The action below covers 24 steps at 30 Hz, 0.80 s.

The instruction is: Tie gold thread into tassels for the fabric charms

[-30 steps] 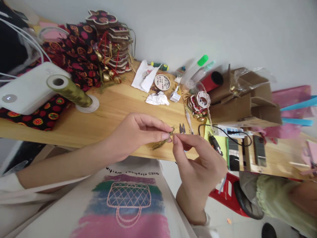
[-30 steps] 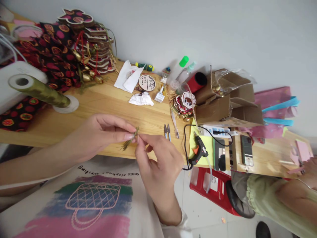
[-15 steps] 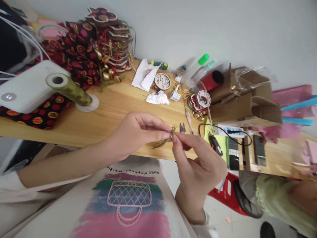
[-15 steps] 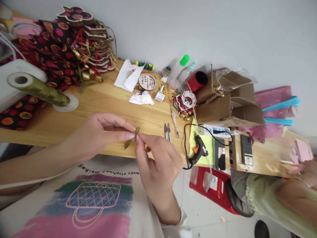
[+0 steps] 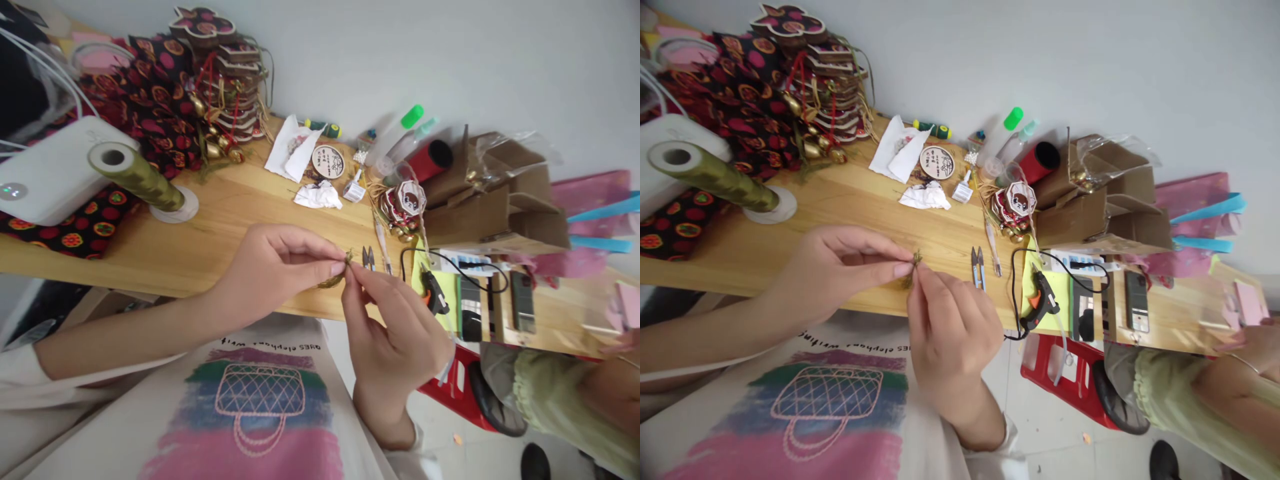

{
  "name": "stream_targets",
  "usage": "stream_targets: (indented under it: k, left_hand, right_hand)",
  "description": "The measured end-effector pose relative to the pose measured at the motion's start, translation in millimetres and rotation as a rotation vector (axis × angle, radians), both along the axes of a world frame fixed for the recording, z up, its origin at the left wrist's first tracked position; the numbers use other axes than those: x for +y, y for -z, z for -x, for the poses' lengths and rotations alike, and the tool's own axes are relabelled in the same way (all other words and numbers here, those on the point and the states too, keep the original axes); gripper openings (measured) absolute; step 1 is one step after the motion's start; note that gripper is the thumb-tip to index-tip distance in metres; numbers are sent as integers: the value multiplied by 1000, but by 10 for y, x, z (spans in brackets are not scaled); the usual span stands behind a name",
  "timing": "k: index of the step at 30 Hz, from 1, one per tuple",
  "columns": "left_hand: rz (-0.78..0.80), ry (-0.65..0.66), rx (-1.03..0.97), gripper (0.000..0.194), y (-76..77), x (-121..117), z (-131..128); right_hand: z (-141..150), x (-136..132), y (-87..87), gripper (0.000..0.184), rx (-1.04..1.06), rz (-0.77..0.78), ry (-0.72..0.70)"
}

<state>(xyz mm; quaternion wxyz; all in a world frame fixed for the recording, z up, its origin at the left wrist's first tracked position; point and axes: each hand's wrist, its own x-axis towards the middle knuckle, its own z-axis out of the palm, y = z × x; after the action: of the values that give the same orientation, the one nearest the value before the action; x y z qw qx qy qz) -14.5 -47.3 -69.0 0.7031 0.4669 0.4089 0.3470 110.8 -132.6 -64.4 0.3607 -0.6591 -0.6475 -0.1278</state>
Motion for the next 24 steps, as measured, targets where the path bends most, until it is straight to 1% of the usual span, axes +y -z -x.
stream_targets:
  k: [5,12,17,21,24]
  left_hand:
    - [-60,-29,25,7,-14,-25,10]
    - [-87,-61,47,11,-47,-10,-5]
    - [-72,-73,21,12,-29,-27,3]
    - [-53,-73,24,13,-22,-26,2]
    - [-74,-69,41,11,-30,-26,3]
  right_hand:
    - [22,8,-14,8,-94,4,-2]
    - [24,9,-40,6,-147,-1,-30]
    - [15,8,-48,7,-151,-3,-60]
    - [12,2,-44,9,-127,-7,-48]
    - [26,0,-33,12,-83,-17,-36]
